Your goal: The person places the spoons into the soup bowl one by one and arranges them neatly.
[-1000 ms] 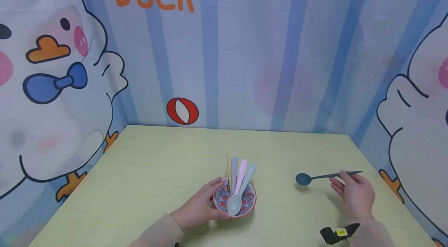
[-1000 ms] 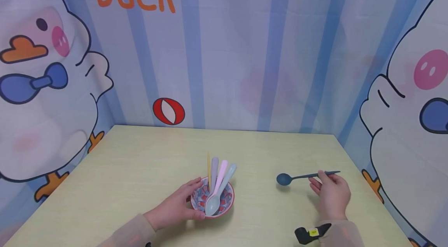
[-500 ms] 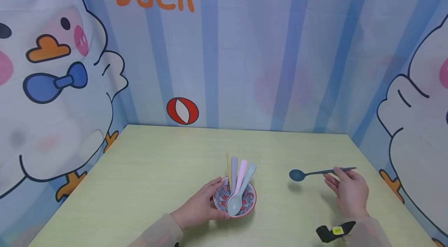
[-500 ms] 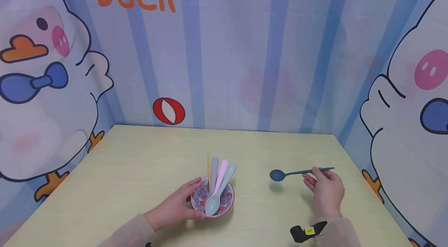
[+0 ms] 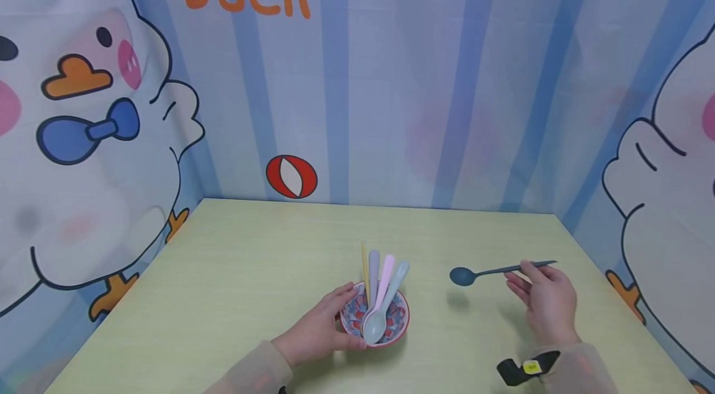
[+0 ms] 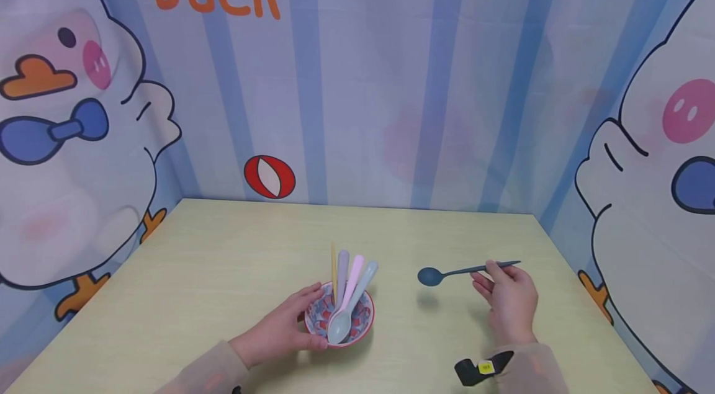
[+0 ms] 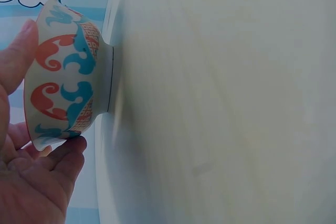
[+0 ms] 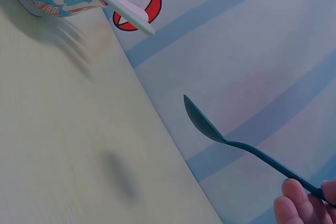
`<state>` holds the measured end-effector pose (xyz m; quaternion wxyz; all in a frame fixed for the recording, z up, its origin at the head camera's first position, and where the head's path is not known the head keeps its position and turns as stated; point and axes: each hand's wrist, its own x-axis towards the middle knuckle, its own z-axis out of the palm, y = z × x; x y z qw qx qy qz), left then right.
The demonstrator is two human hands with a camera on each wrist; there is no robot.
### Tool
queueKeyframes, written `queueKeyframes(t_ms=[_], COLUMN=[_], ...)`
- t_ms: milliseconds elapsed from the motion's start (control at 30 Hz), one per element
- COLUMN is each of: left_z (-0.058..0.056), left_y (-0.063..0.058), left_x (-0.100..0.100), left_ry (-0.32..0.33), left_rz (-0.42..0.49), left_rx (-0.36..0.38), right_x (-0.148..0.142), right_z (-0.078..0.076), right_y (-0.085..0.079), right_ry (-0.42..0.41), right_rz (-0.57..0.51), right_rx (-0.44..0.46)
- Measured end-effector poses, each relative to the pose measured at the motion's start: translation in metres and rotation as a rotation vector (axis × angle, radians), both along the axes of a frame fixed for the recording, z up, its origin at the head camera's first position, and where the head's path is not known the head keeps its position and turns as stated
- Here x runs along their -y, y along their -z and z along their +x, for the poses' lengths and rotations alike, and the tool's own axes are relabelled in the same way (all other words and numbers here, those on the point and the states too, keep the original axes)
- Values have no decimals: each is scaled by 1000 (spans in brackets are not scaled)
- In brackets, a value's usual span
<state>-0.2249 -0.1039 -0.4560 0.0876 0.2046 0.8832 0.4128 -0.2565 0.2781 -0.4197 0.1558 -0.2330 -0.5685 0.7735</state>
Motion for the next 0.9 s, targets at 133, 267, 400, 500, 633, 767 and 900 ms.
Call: queueKeyframes(t_ms=[133,267,400,500,633,767,900], left_z=[1,2,2,2,2,2,3], left_y=[-2,-2,-3,-2,-3,-5,-5], left_x=[0,0,0,-1,-1,0,0], left_ry=[5,7,5,6,7,7,7], left_rz=[7,15,12,11,14,16,17], left_rx=[1,3,5,4,10,12,10], right_x=[8,13,18,22,28,35,42], right_z=[3,2,3,4,3,2,2], right_y=[-5,-4,-10,-14,-16,-16,-17], right_ry=[-9,-12,-37,-57,-82,-108,-143], right_rz=[0,18,-14,-24,-12,2,33], right_rx=[-39,-77,-56,-45,-46,-49,-46])
